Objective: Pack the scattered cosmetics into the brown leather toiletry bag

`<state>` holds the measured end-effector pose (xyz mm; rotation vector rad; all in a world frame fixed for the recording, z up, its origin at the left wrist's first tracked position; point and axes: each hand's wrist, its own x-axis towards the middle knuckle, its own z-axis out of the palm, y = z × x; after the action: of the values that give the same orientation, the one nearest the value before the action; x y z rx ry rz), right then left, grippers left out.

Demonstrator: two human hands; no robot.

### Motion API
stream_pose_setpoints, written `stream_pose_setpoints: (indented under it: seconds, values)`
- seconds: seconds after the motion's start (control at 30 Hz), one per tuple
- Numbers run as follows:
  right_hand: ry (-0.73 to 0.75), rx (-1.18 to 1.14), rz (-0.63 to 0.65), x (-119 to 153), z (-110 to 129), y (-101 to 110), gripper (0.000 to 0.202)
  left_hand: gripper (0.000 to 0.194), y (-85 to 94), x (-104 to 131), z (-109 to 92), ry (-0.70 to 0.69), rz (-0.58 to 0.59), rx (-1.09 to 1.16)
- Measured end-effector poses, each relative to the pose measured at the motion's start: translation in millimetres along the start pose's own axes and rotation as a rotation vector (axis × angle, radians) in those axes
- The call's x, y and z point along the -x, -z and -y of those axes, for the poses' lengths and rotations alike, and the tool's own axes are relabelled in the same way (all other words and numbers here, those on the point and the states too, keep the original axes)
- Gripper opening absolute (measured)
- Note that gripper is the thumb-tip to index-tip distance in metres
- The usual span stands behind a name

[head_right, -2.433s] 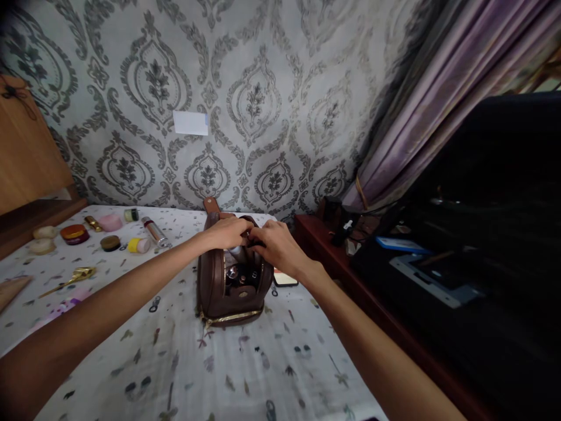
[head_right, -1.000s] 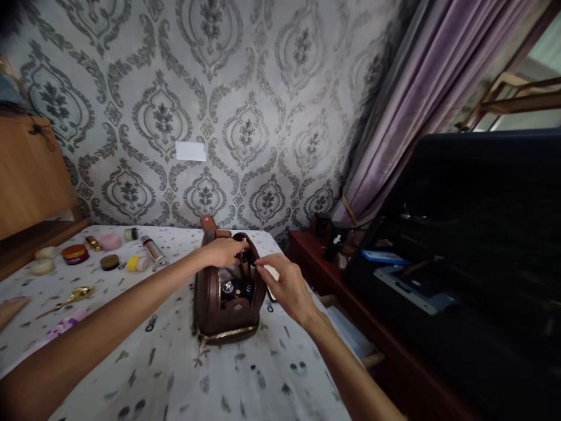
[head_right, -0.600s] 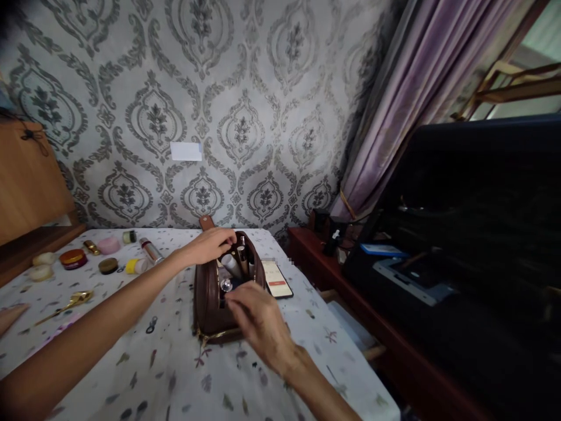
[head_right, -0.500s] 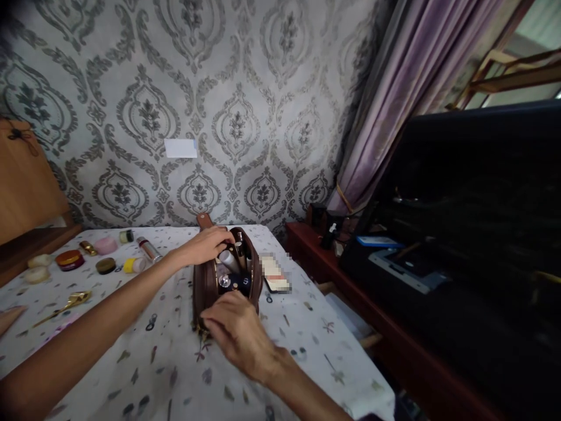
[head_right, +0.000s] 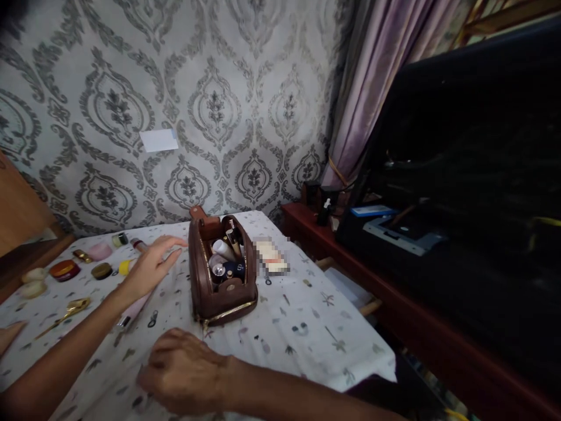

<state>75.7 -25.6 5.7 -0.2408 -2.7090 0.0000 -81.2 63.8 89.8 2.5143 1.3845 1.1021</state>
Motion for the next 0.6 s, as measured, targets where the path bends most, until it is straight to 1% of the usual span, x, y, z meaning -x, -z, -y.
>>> stream_pose_setpoints:
  seconds: [0.07,0.13,0.2,0.27,0.33,0.43,0.5,0.6]
  values:
    - [0.056,-0.02,0.078,-12,1,-10,0.015,0.027,0.7,20,13,0.063,0.01,-0.006]
    - [0.096,-0.044,0.128,-25,1,-20,0.018,0.029,1.0,39,30,0.135,0.006,-0.019]
    - [0.117,-0.08,0.153,-39,0,-29,0.019,0.031,1.5,57,49,0.222,0.005,-0.025]
    - [0.084,-0.131,0.132,-52,-2,-37,0.017,0.036,2.0,74,69,0.314,-0.01,-0.029]
    - [0.004,-0.187,0.065,-61,-7,-45,0.011,0.038,1.8,88,88,0.414,-0.032,-0.038]
    - [-0.129,-0.262,-0.075,-66,-17,-58,0.012,0.039,-1.4,104,107,0.489,-0.045,0.041]
    - [-0.264,-0.318,-0.159,-63,-24,-67,0.014,0.037,-4.9,112,113,0.524,-0.064,0.115]
    - [-0.5,-0.444,-0.259,-56,-32,-77,0.016,0.033,-8.8,119,116,0.57,-0.112,0.183]
